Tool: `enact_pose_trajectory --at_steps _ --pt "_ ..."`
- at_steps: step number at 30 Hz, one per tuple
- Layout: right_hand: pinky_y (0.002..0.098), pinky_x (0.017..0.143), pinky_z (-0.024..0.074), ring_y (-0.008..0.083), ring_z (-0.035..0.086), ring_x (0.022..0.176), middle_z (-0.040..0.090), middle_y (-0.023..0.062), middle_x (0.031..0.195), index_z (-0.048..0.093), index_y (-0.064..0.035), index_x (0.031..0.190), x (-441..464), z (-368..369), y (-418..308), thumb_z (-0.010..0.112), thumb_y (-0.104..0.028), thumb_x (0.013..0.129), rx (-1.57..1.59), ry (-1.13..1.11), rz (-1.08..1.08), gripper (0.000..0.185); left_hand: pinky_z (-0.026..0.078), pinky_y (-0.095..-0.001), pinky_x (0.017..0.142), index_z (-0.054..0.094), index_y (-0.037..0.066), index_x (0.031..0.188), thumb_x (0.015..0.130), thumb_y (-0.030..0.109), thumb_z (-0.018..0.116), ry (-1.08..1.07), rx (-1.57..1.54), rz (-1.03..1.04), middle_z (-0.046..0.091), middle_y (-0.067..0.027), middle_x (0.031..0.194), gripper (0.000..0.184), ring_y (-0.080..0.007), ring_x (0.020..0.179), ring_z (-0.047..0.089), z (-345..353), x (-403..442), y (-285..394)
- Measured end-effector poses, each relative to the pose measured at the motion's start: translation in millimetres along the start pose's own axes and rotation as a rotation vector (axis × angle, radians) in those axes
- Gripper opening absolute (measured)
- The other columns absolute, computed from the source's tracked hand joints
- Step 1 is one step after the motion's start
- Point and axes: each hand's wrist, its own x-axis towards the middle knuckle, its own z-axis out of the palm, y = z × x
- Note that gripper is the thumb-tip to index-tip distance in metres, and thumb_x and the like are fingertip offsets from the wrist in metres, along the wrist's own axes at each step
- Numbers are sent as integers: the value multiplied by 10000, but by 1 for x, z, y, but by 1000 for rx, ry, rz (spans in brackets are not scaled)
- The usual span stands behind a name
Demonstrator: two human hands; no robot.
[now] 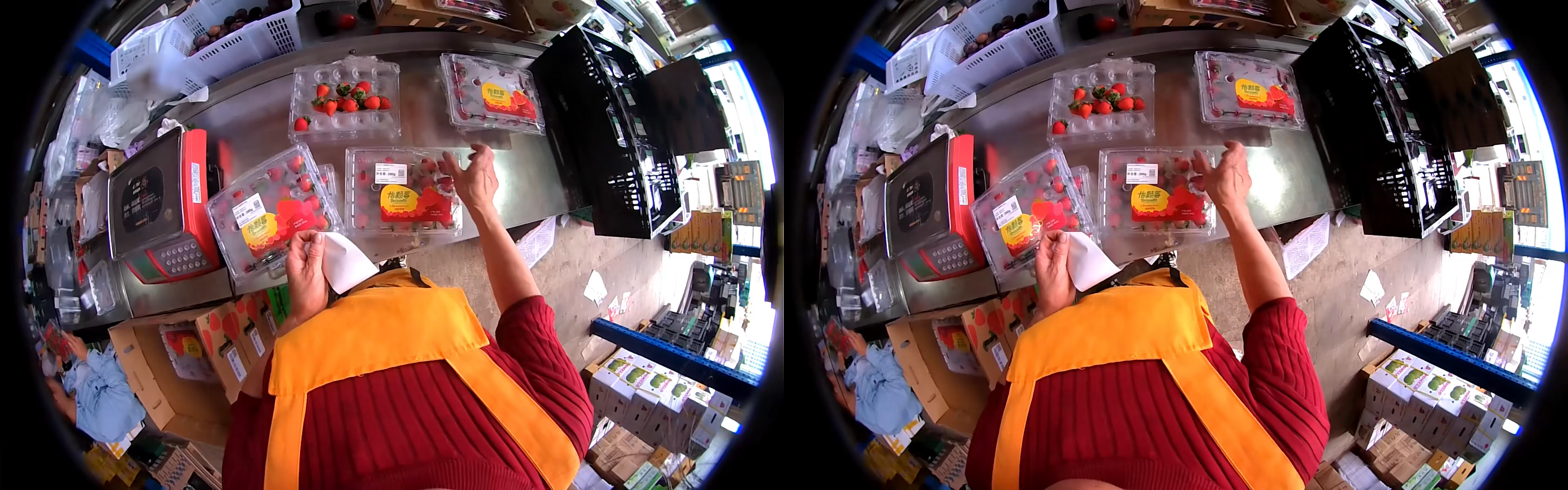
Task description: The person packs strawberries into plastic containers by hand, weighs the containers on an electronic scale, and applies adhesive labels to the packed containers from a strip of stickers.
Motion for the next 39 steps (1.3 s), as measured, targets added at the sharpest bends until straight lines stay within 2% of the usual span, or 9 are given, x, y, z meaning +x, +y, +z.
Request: enact_pose_trajectory --at_steps 3,12,17,24,27,31,32,35,39 --pt "397 724 493 270 630 781 616 186 931 543 41 1012 -9 0 38 670 -667 709 -51 -760 322 781 383 -183 656 519 65 944 968 179 538 -16 45 14 525 47 800 118 -23 718 461 -4 -1 -2" --pt "268 449 490 150 607 612 580 116 850 449 17 919 -24 -56 -13 838 -328 697 673 -345 480 566 373 -177 628 503 66 950 976 175 523 -87 80 23 513 46 787 114 -15 710 448 -10 -15 10" --pt "277 543 556 208 666 753 620 205 994 323 48 1275 -2 -122 -66 810 -275 732 873 -232 122 797 371 -172 616 490 71 977 968 166 536 -191 217 119 526 41 788 106 -12 700 452 -24 -35 36" --pt "317 638 563 207 648 832 585 186 1057 372 7 1248 -44 -10 -194 772 -246 786 1271 -628 221 661 319 -152 566 485 80 965 957 150 555 -425 218 112 473 75 710 100 7 631 402 -8 -45 58" --pt "349 732 538 261 646 866 575 208 1061 385 38 1244 -61 33 -208 747 -401 781 975 -732 156 733 312 -148 577 489 70 951 958 143 553 -369 296 317 475 77 727 97 7 646 397 0 -35 73" --pt "408 915 447 370 541 1084 537 213 1112 429 9 1241 -55 -7 -189 669 -472 814 432 -113 -311 686 401 -163 659 546 84 992 969 158 530 -187 138 408 542 63 823 79 -20 732 494 16 -8 87" --pt "391 895 462 340 557 1070 547 194 1118 460 0 1221 -49 -20 -178 632 -427 857 552 -158 -284 587 414 -167 679 548 76 990 962 157 545 -200 54 369 560 51 839 85 -25 749 510 23 0 91" --pt "330 865 469 193 596 1003 594 99 1059 519 -53 1106 -42 -75 -153 518 -328 965 1648 -1116 11 309 445 -178 669 576 90 990 947 171 573 -181 -138 275 599 34 853 92 -36 742 547 49 27 98" --pt "267 779 489 105 598 879 618 45 965 464 -71 996 -51 -95 -134 657 -94 880 1604 -861 -227 227 507 -235 710 600 88 1023 947 274 563 -209 -206 203 648 -20 919 205 -103 800 618 77 63 93"
